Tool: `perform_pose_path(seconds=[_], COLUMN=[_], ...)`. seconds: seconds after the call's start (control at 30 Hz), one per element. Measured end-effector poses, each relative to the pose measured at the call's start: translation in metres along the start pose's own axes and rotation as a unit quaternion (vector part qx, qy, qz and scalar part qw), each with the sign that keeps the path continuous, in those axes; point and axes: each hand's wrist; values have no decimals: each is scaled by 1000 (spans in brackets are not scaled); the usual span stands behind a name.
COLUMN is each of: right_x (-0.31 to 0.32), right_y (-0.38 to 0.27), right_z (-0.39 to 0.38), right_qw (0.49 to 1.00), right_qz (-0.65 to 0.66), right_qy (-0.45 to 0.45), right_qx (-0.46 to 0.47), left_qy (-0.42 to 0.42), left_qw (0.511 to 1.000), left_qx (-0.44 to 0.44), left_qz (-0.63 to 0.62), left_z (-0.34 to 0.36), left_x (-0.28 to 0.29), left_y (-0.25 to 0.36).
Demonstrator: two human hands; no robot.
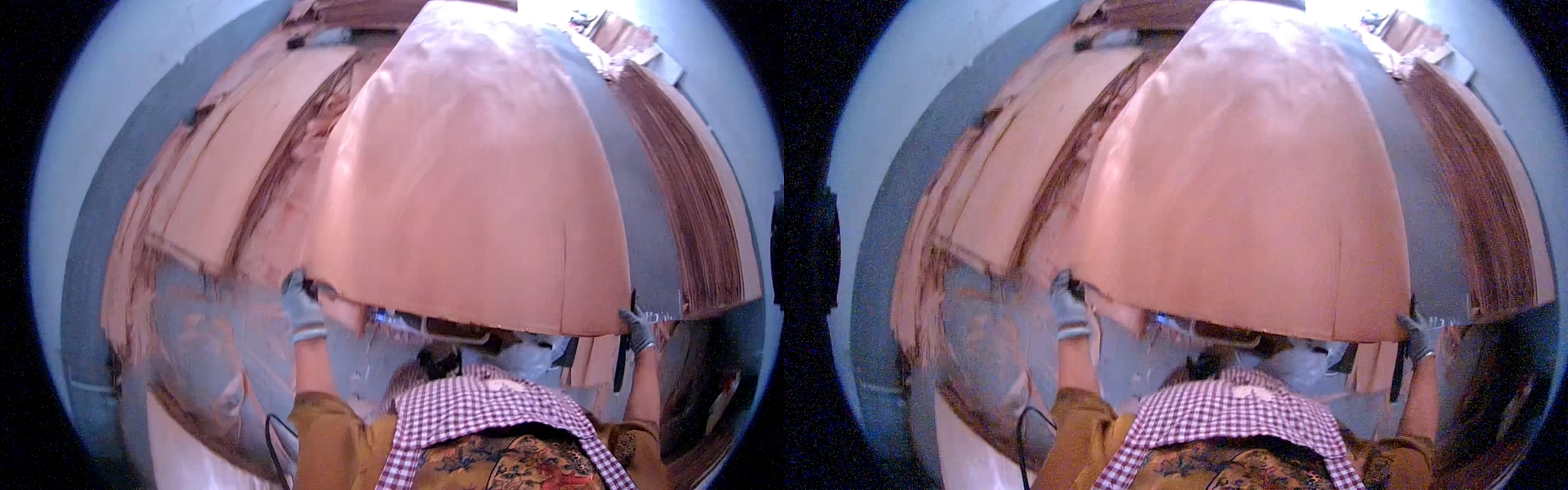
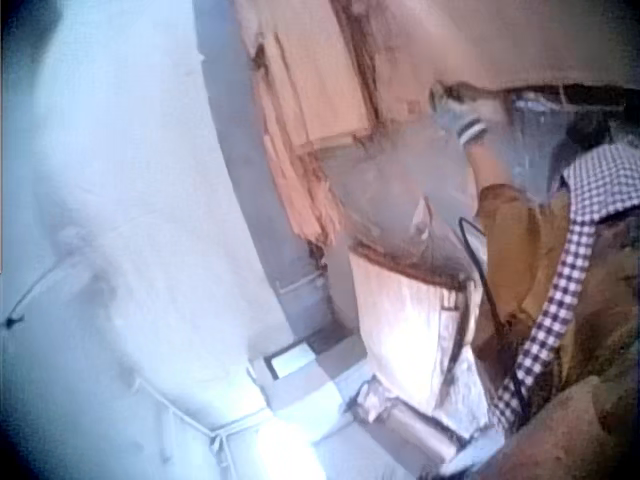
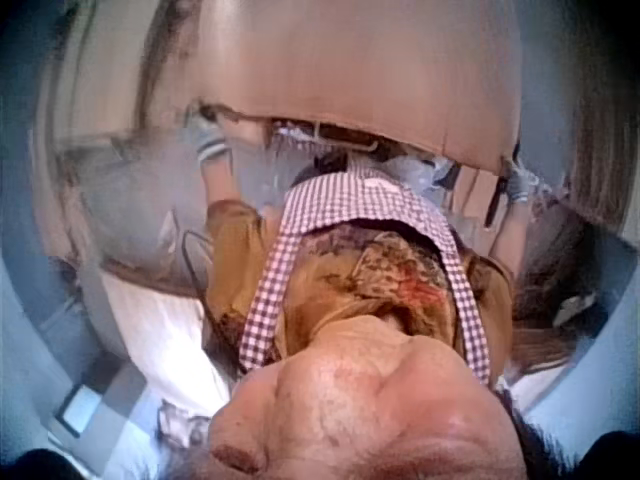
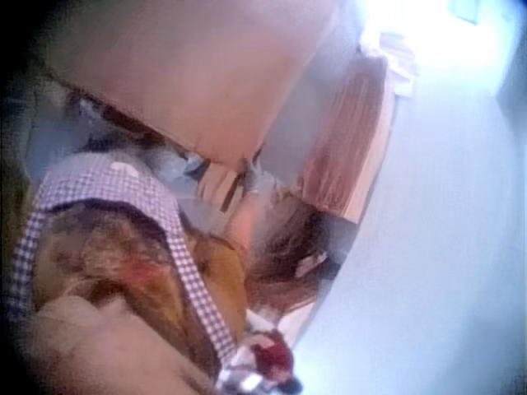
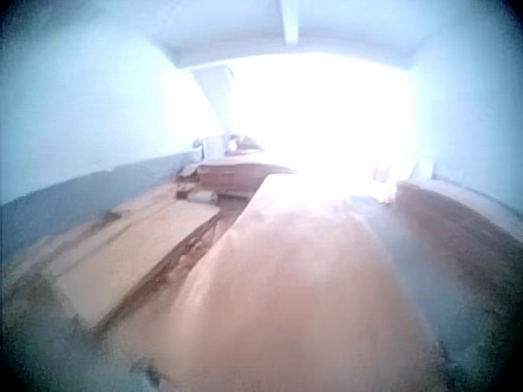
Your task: The person trims and stacks sheets of wood veneer. They spray liquid from a bottle onto the wood, align sheets using a straightedge, and cut sections with a utility knife before moving them onto a stack.
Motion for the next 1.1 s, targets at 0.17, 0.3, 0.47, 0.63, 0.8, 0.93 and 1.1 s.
perform_pose_path(seconds=[0.17,0.3,0.47,0.63,0.8,0.93,1.1], right_x=[-43,-43,-31,-38,-18,-8,-15], right_y=[-4,36,41,61,71,82,44], right_z=[-42,-39,-39,-34,-57,-47,-51], right_qw=[963,995,995,998,986,992,974], right_qz=[197,99,79,49,145,111,187], right_qy=[19,19,1,-14,44,53,63], right_qx=[-185,-25,-60,-24,-72,-33,-108], left_qy=[28,-45,-34,-59,-80,-114,-128], left_qw=[998,969,939,983,978,948,960], left_qx=[54,177,265,157,167,247,186], left_qz=[-13,-165,-215,-72,-98,-163,-166], left_z=[25,35,33,40,-5,7,15], left_x=[90,103,80,117,100,110,89], left_y=[-19,-15,-4,2,1,1,2])
Point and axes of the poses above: each hand's wrist, its own z-axis towards the middle knuckle, its own x-axis out of the back of the hand, y = z × x, and after that the axes turned 12 degrees about x, right-handed
